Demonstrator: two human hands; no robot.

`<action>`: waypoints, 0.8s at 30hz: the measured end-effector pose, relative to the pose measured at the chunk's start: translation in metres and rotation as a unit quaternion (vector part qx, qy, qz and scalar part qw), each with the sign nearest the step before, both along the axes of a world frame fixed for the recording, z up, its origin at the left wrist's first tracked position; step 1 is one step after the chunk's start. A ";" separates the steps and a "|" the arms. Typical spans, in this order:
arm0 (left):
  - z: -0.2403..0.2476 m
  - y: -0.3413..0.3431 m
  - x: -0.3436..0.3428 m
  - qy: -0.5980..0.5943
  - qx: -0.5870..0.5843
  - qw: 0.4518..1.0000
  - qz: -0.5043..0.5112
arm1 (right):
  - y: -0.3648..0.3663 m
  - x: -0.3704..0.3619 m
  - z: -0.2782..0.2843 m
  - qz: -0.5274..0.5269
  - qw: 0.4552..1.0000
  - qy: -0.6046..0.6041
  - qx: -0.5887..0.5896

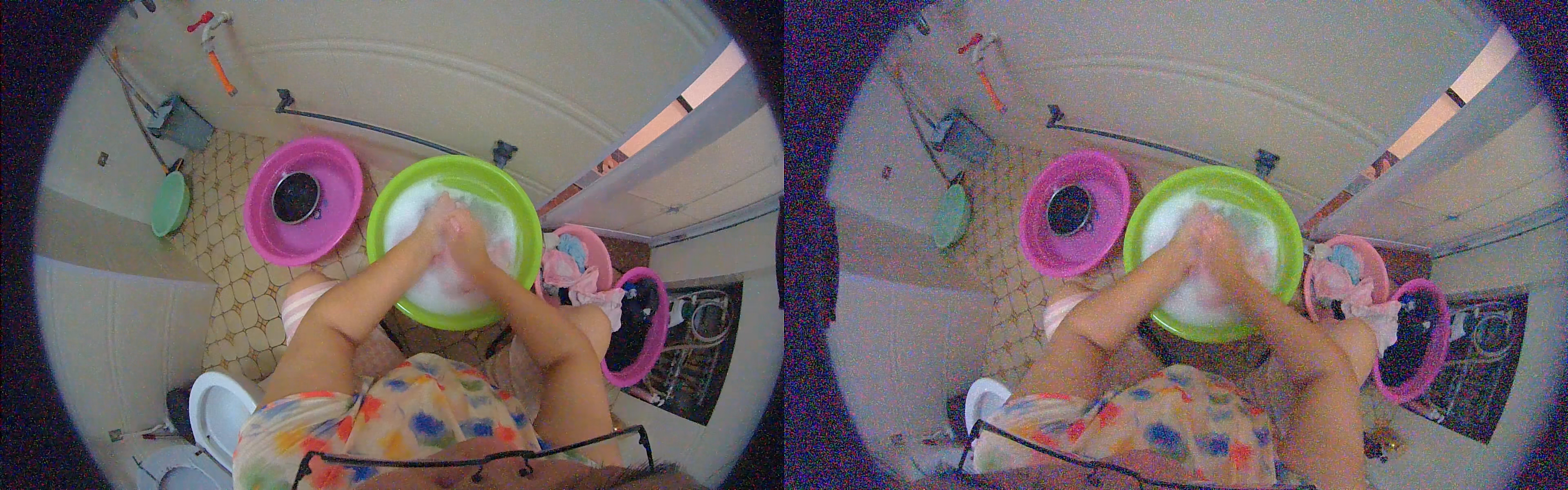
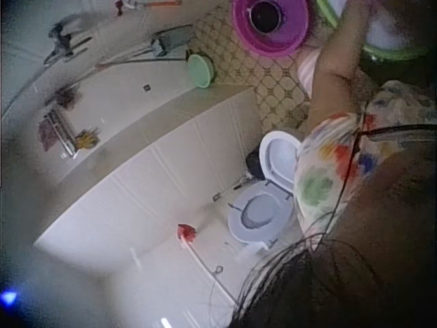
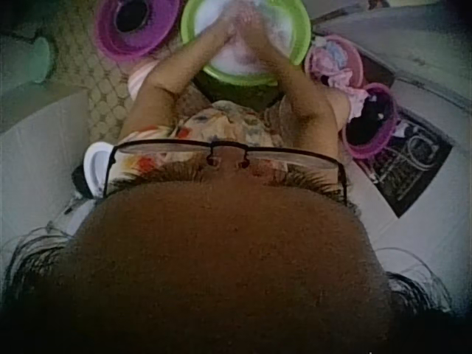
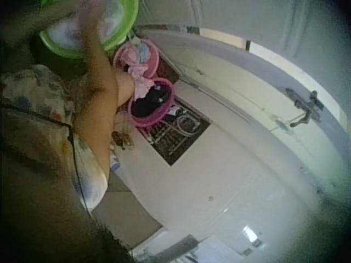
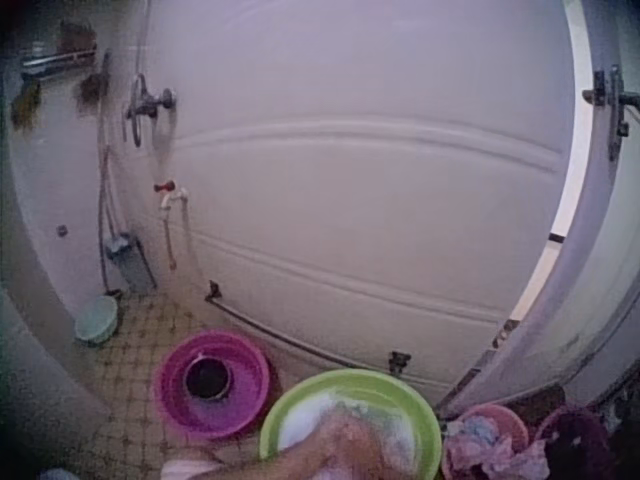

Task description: The person hand washes a pink cloth in a green basin filled with soapy water. They repeatedly rub, squeeze, and submerge the cloth to clean it.

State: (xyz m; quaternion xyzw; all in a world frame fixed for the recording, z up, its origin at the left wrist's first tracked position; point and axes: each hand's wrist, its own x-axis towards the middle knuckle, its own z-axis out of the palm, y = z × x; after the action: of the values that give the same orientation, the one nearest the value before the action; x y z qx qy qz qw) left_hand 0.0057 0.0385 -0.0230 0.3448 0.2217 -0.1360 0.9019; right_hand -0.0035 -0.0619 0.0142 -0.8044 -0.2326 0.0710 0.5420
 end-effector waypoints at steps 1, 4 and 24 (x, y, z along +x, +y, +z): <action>0.003 0.004 0.005 0.037 0.006 0.999 -0.025 | 0.000 -0.003 0.001 0.018 0.999 -0.040 -0.011; 0.011 -0.004 0.006 0.087 0.031 0.996 -0.013 | -0.005 -0.004 -0.009 0.088 0.981 -0.143 -0.093; -0.042 0.029 0.001 -0.223 0.751 0.536 -0.315 | -0.057 0.061 -0.104 0.281 0.878 -0.043 -0.385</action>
State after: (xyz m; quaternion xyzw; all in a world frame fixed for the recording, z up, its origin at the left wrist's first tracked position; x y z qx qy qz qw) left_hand 0.0063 0.0676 -0.0652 0.9621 -0.0891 -0.1134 0.2316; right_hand 0.0576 -0.1186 -0.0900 -0.8526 -0.4262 0.2699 0.1361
